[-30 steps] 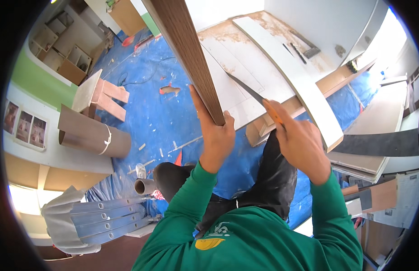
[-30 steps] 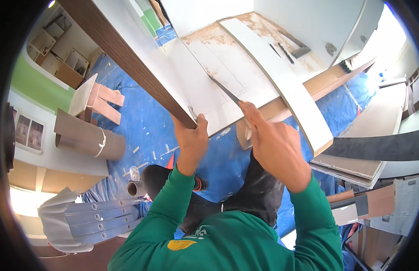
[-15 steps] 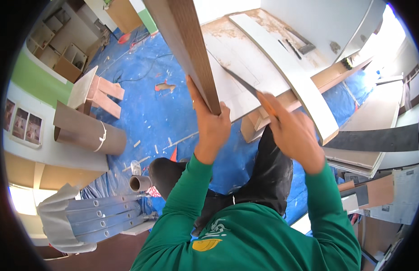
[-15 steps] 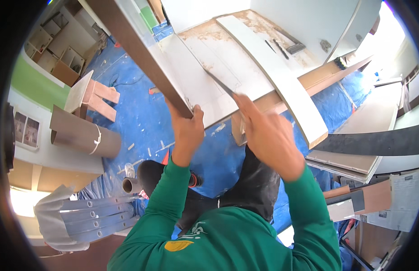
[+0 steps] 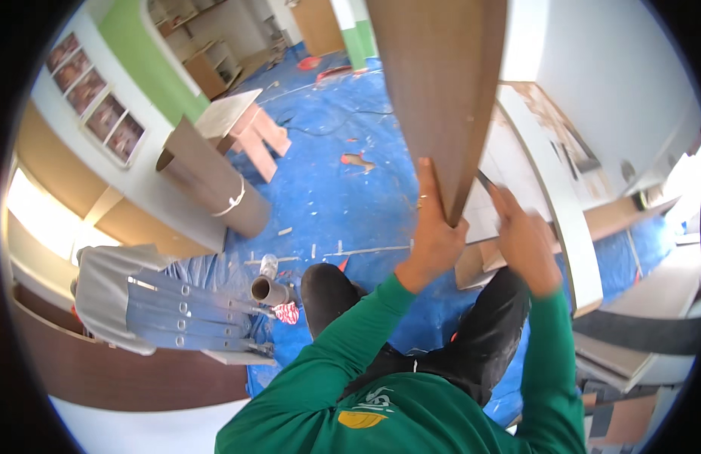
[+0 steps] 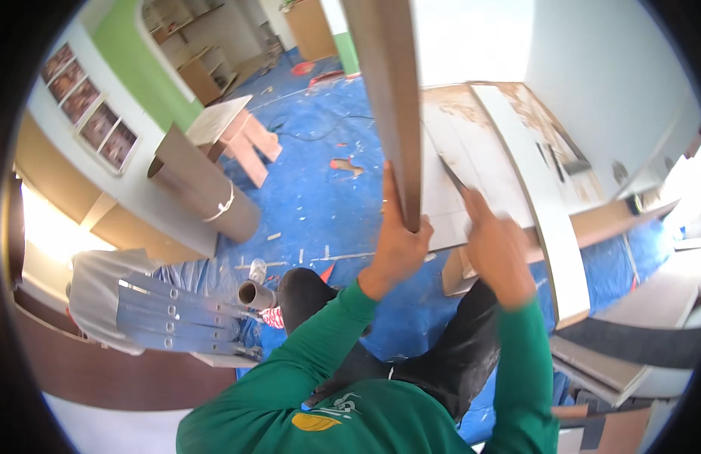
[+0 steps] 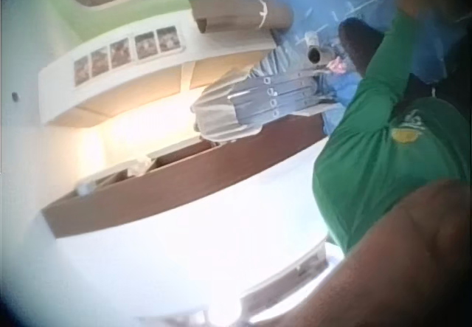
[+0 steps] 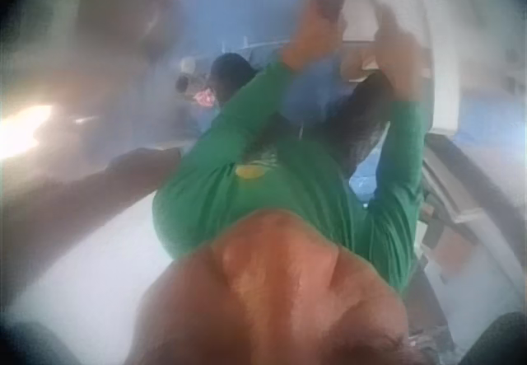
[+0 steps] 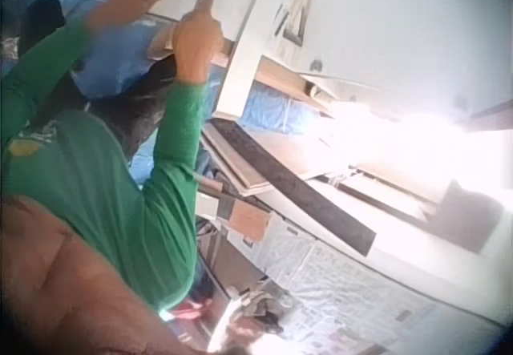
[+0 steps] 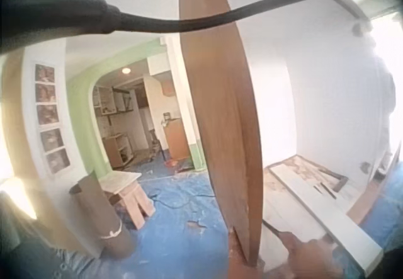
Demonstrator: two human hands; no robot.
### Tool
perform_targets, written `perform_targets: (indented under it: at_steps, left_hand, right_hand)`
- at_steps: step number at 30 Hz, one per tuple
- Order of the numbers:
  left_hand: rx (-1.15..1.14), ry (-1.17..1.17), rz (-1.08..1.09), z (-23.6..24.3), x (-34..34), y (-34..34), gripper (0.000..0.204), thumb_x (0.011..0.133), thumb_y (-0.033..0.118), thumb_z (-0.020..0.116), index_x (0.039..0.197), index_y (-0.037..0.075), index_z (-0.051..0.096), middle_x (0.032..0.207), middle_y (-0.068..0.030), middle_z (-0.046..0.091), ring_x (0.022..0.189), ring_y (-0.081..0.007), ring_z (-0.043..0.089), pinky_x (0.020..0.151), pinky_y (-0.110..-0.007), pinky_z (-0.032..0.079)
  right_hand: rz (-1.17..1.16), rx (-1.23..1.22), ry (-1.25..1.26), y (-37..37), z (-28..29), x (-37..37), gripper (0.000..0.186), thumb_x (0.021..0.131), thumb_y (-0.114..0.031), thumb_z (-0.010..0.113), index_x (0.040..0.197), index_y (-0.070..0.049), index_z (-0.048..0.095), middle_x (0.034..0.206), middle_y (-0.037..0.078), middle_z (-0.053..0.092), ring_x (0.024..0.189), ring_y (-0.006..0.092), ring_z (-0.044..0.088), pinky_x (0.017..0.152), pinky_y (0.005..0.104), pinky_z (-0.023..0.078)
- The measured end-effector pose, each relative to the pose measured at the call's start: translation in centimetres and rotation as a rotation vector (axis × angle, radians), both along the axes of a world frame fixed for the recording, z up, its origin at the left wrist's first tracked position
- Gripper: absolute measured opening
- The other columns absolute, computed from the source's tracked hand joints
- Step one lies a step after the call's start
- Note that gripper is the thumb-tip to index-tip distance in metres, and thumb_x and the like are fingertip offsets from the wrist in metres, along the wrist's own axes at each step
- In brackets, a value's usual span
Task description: The person sits on a blue protective sheet and uses a utility knife to score and cut a long strip of laminate flooring. They repeatedly score the material along a straight line and snap off sections, working on a single piece of flooring throughout the clip.
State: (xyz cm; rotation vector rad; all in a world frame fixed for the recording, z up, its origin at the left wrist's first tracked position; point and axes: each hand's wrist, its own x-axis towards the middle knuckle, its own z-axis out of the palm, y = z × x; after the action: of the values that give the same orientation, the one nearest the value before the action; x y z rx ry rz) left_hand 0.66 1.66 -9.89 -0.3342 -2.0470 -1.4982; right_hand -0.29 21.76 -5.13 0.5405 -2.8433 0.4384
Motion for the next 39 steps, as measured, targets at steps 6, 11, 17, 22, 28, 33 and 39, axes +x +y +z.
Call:
perform_targets:
  at_steps: [6,11,17,22,28,33,39]
  left_hand:
    - [0.015,-0.003,-0.008,-0.1,0.8,0.5,0.107,0.098,-0.007,0.057,0.18,0.001,-0.009,0.183,-0.0316,0.015,0.168,-0.0442,0.027,0.135,-0.046,0.03]
    - [0.085,-0.051,-0.113,1.0,-0.3,2.0,0.108,0.09,-0.01,0.057,0.178,-0.006,-0.006,0.183,-0.0345,0.012,0.171,-0.048,0.018,0.139,-0.048,0.021]
    - [0.092,-0.179,-0.064,0.1,0.2,1.4,0.105,0.096,-0.008,0.056,0.179,-0.002,-0.008,0.183,-0.0319,0.016,0.168,-0.045,0.027,0.136,-0.048,0.026]
    - [0.078,-0.22,-0.011,-0.5,0.6,0.5,0.106,0.096,-0.009,0.056,0.18,-0.001,-0.007,0.183,-0.0307,0.016,0.167,-0.0427,0.029,0.136,-0.046,0.027]
    - [0.07,-0.222,-0.082,0.7,0.3,1.7,0.105,0.096,-0.009,0.056,0.18,0.0,-0.007,0.183,-0.0307,0.017,0.166,-0.0429,0.031,0.135,-0.048,0.028]
    - [0.062,-0.182,-0.075,0.3,-0.3,1.6,0.104,0.096,-0.009,0.056,0.18,-0.001,-0.005,0.182,-0.0312,0.018,0.165,-0.0443,0.032,0.135,-0.048,0.029]
    - [0.068,-0.166,-0.009,-0.7,0.5,0.1,0.105,0.096,-0.009,0.057,0.18,-0.001,-0.005,0.182,-0.0311,0.02,0.165,-0.0432,0.033,0.134,-0.047,0.03]
  right_hand:
    - [-0.043,-0.114,-0.061,1.8,1.7,5.8,0.07,0.101,-0.004,0.061,0.168,-0.024,0.053,0.099,0.023,0.075,0.075,0.0478,0.072,0.069,0.0597,0.054]
    - [-0.082,0.032,-0.027,-3.5,-2.9,-13.6,0.041,0.102,-0.016,0.057,0.141,-0.009,0.067,0.114,0.026,0.08,0.105,0.0444,0.079,0.091,0.0573,0.063]
    - [-0.142,-0.099,-0.101,-1.4,0.7,-3.7,0.045,0.105,-0.016,0.058,0.15,-0.014,0.063,0.095,0.024,0.08,0.091,0.0461,0.079,0.081,0.0576,0.061]
    - [-0.069,-0.206,-0.026,3.7,2.9,8.4,0.056,0.101,-0.013,0.062,0.156,-0.018,0.057,0.069,0.018,0.071,0.064,0.0436,0.072,0.061,0.0577,0.053]
    - [-0.135,-0.114,-0.191,-1.9,-0.1,-8.5,0.047,0.103,-0.019,0.057,0.15,-0.013,0.062,0.1,0.024,0.08,0.098,0.0451,0.079,0.084,0.058,0.063]
    - [-0.117,-0.096,-0.094,-2.2,-0.9,-9.9,0.04,0.109,-0.019,0.053,0.147,-0.013,0.065,0.095,0.022,0.08,0.089,0.0437,0.078,0.078,0.0585,0.062]
    - [-0.063,-0.191,-0.036,3.6,3.8,9.6,0.051,0.101,-0.014,0.063,0.152,-0.014,0.061,0.067,0.02,0.069,0.063,0.0449,0.069,0.059,0.0573,0.05]
